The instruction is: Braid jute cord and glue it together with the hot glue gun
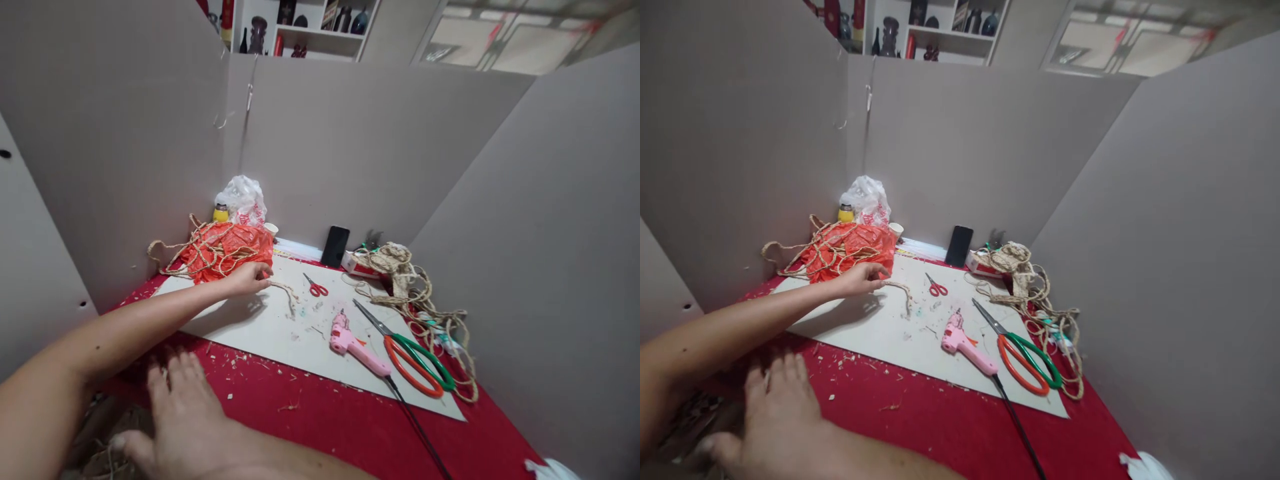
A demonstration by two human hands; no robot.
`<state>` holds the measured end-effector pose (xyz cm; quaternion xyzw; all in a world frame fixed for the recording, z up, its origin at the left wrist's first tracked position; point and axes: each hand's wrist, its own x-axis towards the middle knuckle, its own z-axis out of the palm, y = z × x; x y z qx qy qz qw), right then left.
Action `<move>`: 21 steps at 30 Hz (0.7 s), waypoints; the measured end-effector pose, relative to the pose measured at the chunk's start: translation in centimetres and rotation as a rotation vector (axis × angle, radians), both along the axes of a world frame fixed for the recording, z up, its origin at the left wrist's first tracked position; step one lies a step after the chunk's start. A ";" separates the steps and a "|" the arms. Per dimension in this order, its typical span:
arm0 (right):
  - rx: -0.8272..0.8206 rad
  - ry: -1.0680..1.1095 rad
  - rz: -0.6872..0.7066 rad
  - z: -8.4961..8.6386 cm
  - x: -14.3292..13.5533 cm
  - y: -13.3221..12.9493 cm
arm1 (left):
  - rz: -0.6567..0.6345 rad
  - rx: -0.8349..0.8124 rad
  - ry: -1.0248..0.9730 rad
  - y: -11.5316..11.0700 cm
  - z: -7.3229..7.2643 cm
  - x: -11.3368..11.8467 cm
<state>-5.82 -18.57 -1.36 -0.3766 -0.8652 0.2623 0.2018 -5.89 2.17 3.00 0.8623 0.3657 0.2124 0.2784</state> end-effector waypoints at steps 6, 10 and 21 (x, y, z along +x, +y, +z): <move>0.101 0.078 0.246 1.9 0.7 0.3 | -0.007 0.064 0.075 -0.9 1.0 -0.7; 0.092 -0.082 -0.086 2.2 3.8 2.2 | 0.006 0.102 0.119 -0.9 1.1 -1.2; -0.025 0.337 -0.206 4.5 11.3 3.1 | -0.108 0.154 0.158 -1.9 -1.1 2.2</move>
